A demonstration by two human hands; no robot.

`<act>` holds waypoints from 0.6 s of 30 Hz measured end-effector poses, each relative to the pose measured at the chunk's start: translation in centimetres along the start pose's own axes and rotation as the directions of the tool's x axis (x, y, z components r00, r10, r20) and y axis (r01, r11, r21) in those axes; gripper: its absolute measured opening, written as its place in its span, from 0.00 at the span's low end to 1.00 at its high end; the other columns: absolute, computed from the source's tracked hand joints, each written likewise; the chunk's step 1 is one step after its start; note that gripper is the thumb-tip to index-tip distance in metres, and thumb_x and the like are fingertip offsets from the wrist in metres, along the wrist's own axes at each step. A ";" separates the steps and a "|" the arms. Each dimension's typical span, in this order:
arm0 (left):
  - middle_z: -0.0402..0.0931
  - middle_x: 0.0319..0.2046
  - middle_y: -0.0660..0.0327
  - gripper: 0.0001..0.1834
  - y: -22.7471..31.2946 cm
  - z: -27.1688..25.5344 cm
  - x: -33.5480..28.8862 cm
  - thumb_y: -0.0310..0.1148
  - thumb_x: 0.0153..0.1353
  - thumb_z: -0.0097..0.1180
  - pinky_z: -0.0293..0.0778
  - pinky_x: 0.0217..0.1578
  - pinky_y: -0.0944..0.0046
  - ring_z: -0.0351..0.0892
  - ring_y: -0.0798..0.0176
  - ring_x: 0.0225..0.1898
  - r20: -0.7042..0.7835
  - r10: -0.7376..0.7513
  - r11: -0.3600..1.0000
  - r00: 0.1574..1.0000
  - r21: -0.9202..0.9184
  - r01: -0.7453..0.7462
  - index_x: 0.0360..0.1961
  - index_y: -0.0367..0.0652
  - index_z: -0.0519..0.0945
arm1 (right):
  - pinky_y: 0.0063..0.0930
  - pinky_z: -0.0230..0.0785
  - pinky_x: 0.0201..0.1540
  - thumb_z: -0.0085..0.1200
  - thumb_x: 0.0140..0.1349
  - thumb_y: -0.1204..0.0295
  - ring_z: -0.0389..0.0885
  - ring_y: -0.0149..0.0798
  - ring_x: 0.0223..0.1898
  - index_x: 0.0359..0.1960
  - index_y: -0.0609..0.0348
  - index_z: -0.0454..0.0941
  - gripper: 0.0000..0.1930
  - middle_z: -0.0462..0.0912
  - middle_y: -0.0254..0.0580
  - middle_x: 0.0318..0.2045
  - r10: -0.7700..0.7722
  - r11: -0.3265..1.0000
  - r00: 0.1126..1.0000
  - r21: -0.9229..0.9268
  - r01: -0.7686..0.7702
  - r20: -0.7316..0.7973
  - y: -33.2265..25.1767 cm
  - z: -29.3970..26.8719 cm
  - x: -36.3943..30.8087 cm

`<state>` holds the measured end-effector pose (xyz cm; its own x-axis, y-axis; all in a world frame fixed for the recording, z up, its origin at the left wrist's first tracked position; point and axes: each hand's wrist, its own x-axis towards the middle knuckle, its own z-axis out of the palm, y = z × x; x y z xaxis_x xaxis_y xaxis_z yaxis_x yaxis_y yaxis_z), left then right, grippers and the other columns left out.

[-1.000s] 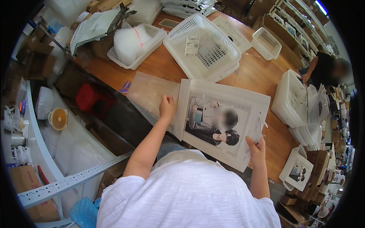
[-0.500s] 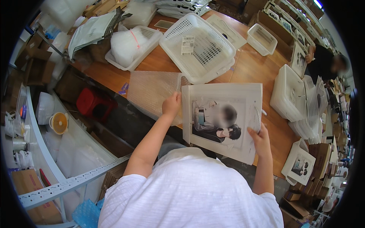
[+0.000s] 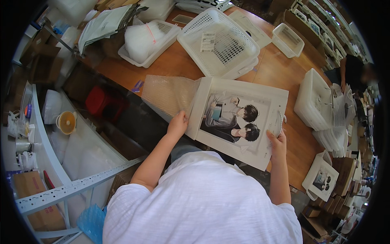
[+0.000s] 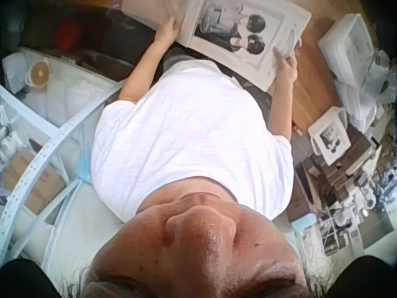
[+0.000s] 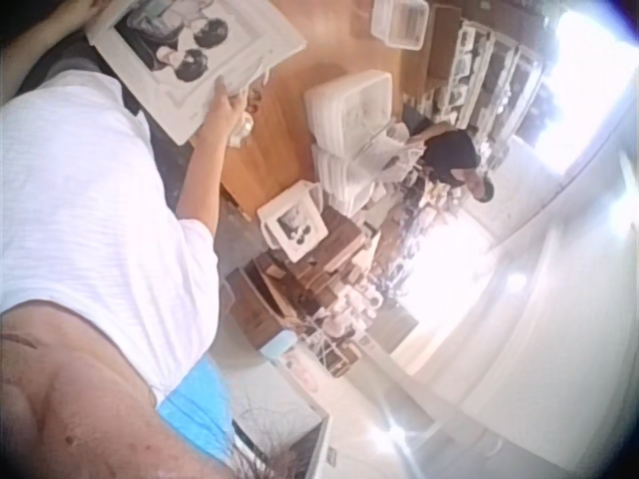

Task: The person wraps pictures in bubble wrap, secures the wrapping with tape using a dispenser, places the wrapped items into shipping envelopes, and applies labels to the outside of the envelopes.

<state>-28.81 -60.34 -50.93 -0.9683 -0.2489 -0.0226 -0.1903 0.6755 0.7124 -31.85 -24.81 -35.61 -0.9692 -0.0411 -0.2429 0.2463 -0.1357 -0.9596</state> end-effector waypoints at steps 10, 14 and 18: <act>0.71 0.27 0.48 0.05 -0.3 -0.2 -3.3 0.29 0.55 0.48 0.70 0.30 0.48 0.73 0.42 0.31 -0.164 -0.089 0.968 0.982 0.218 0.124 0.31 0.40 0.66 | 0.23 0.68 0.43 0.52 0.58 0.77 0.76 0.30 0.39 0.50 0.65 0.66 0.18 0.77 0.41 0.41 -0.105 0.993 0.994 -0.056 0.103 -0.018 1.2 1.9 -1.1; 0.70 0.24 0.46 0.06 0.2 -1.2 -1.4 0.30 0.58 0.46 0.69 0.28 0.47 0.73 0.42 0.30 -0.389 -0.095 0.972 0.916 0.164 0.170 0.31 0.40 0.64 | 0.23 0.68 0.42 0.51 0.57 0.78 0.76 0.31 0.40 0.50 0.64 0.66 0.18 0.77 0.41 0.41 -0.073 0.996 0.995 -0.037 0.076 0.069 1.6 2.9 -1.7; 0.72 0.25 0.45 0.05 1.8 -4.3 3.0 0.31 0.61 0.43 0.67 0.25 0.47 0.73 0.42 0.27 -0.527 0.115 0.966 0.842 0.257 0.030 0.32 0.41 0.64 | 0.25 0.70 0.41 0.50 0.57 0.78 0.77 0.33 0.39 0.50 0.64 0.66 0.18 0.77 0.41 0.41 0.104 0.987 0.985 0.107 -0.119 0.140 2.9 4.5 -1.0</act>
<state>-31.40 -62.83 -46.71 -0.7519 -0.4979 0.4322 -0.2540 0.8237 0.5070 -30.15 -29.61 -37.53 -0.9280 -0.1927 -0.3190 0.3592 -0.2347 -0.9033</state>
